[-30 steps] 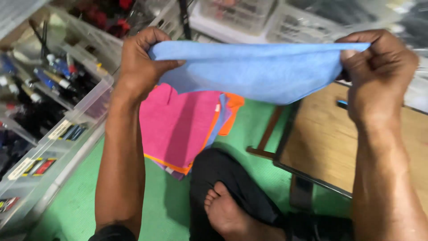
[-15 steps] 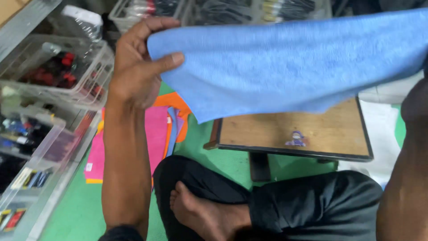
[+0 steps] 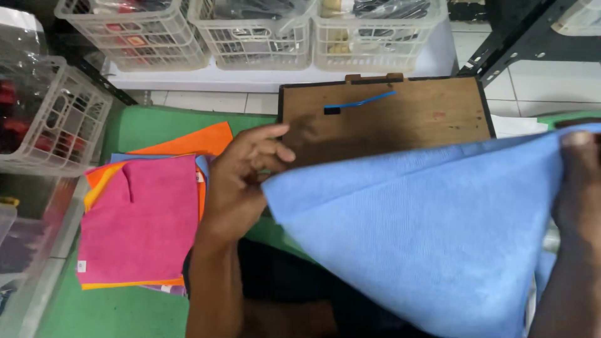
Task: The person folds small purple and pink microfiber cloths and places them into plastic zipper bags, then later uses a small blue brush to clean a blue microfiber cloth on a wooden board.
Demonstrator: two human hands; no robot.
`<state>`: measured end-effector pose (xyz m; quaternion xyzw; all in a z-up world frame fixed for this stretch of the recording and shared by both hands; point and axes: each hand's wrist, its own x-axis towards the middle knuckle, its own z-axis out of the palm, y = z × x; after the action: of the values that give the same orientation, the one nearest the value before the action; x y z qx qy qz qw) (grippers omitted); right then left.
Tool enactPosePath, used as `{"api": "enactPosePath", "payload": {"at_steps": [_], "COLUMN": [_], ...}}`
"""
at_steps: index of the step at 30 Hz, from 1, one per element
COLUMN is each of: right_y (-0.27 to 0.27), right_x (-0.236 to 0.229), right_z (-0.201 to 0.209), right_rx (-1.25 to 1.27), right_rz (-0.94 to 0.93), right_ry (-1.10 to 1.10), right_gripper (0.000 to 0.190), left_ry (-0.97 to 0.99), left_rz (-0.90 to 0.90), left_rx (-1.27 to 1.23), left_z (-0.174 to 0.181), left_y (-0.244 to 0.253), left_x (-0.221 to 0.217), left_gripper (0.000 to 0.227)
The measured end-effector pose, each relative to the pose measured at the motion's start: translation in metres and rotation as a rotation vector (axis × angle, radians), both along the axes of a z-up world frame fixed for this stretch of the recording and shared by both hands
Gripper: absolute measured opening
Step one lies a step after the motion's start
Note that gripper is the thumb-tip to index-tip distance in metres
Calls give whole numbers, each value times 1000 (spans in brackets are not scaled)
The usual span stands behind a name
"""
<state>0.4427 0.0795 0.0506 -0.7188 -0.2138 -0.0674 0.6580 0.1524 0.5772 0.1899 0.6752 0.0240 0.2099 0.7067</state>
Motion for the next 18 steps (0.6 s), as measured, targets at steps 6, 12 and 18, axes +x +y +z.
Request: {"api": "enactPosePath", "payload": {"at_steps": [6, 12, 18], "right_y": [152, 221, 240], "right_x": [21, -101, -246], "right_z": [28, 80, -50], "right_rx": [-504, -494, -932], "right_rz": [-238, -207, 421], "right_ry": [-308, -380, 363], "right_gripper": [16, 6, 39], "left_ry": [113, 166, 196], "left_rz": [168, 463, 572], "left_rx": [130, 433, 517], "left_z": [-142, -170, -178], "left_y": [42, 33, 40], "left_x": [129, 152, 158], "left_gripper": [46, 22, 11]}}
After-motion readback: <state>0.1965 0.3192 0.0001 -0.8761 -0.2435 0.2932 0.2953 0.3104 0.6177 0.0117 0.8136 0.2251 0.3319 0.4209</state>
